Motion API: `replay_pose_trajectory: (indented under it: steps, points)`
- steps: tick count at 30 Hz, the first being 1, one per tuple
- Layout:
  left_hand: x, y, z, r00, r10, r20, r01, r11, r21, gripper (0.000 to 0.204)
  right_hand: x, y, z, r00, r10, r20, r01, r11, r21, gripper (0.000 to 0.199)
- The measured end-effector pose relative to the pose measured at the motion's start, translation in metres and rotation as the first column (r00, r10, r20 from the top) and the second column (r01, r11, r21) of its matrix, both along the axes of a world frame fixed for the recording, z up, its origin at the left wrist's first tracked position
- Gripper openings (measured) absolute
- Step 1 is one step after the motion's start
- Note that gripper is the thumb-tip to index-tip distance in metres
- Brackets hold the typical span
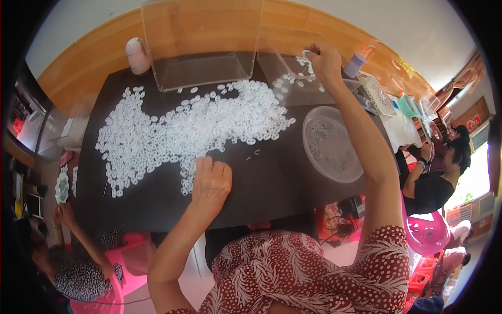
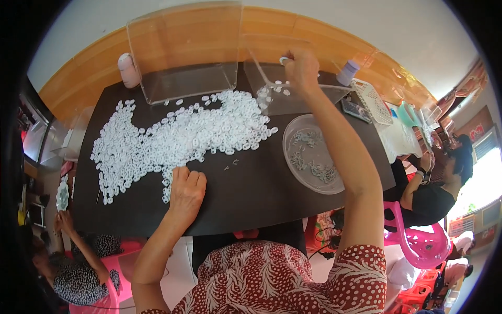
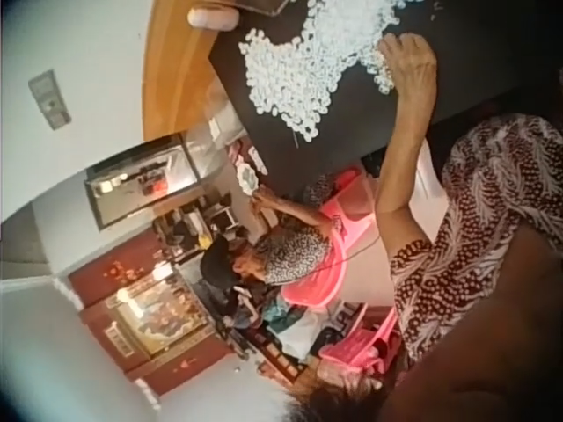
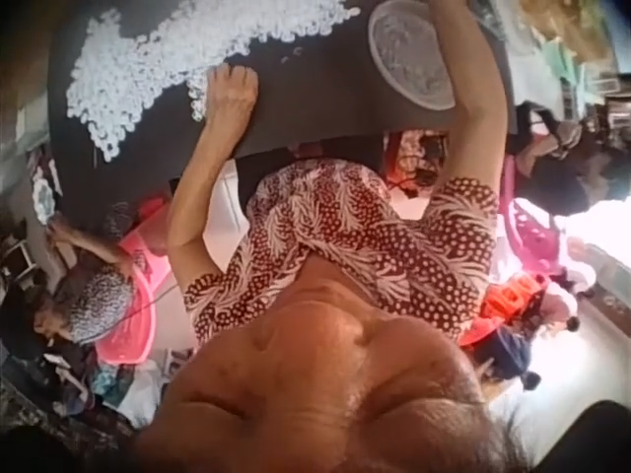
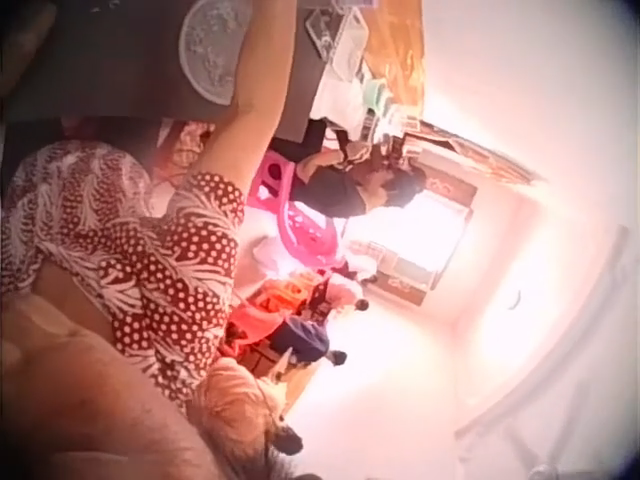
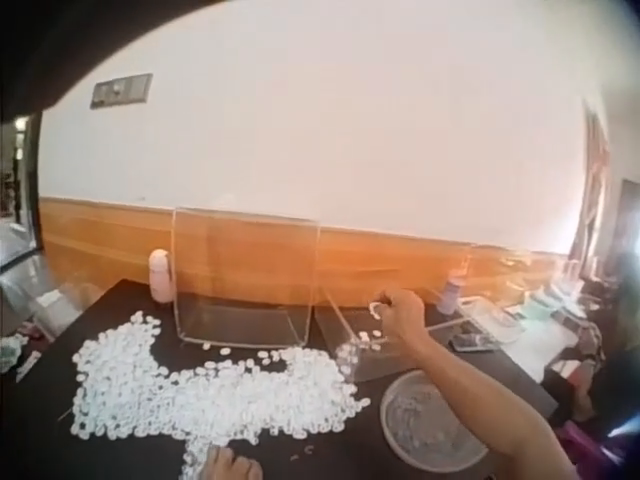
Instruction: Manually assemble small white plastic components by inserting metal pins.
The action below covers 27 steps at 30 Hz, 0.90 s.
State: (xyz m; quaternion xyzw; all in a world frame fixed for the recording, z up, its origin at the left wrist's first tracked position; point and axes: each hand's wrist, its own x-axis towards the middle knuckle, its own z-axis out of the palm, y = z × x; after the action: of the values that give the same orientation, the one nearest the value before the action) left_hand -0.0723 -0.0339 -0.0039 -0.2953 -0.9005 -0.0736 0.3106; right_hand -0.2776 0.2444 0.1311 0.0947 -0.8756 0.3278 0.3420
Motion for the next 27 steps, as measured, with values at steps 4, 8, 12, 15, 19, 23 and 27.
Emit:
replay_pose_trajectory:
  steps: [4,8,12,15,19,23,27]
  points:
    - [-0.011,0.004,0.007,0.998,0.038,0.045,-0.039,0.999,0.036,0.008,-0.009,0.004,-0.009,0.994,-0.107,-0.038,0.113,0.908,0.403,0.020]
    - [-0.008,-0.001,0.001,0.997,0.054,0.046,-0.056,0.998,0.032,0.009,0.038,-0.034,-0.029,0.930,0.299,-0.216,-0.184,0.883,0.431,0.015]
    - [0.002,0.001,0.006,0.998,0.048,0.035,-0.053,0.988,0.147,0.012,0.089,-0.060,-0.084,0.803,0.589,0.085,-0.559,0.697,0.449,0.010]
    - [0.017,0.006,0.015,0.993,0.085,0.087,-0.107,0.948,0.300,0.016,0.118,-0.070,-0.112,0.759,0.604,0.243,-0.650,0.681,0.336,0.006]
    - [0.033,0.010,0.020,0.989,0.078,0.124,-0.129,0.865,0.484,0.017,0.129,-0.070,-0.123,0.754,0.583,0.304,-0.656,0.638,0.404,0.009]
    - [0.042,0.011,0.018,0.980,0.032,0.198,-0.144,0.799,0.583,0.015,0.131,-0.077,-0.124,0.735,0.605,0.306,-0.675,0.608,0.419,0.009]
    - [0.047,0.012,0.010,0.971,-0.002,0.237,-0.157,0.745,0.649,0.018,0.127,-0.084,-0.125,0.719,0.650,0.246,-0.667,0.544,0.510,0.013]
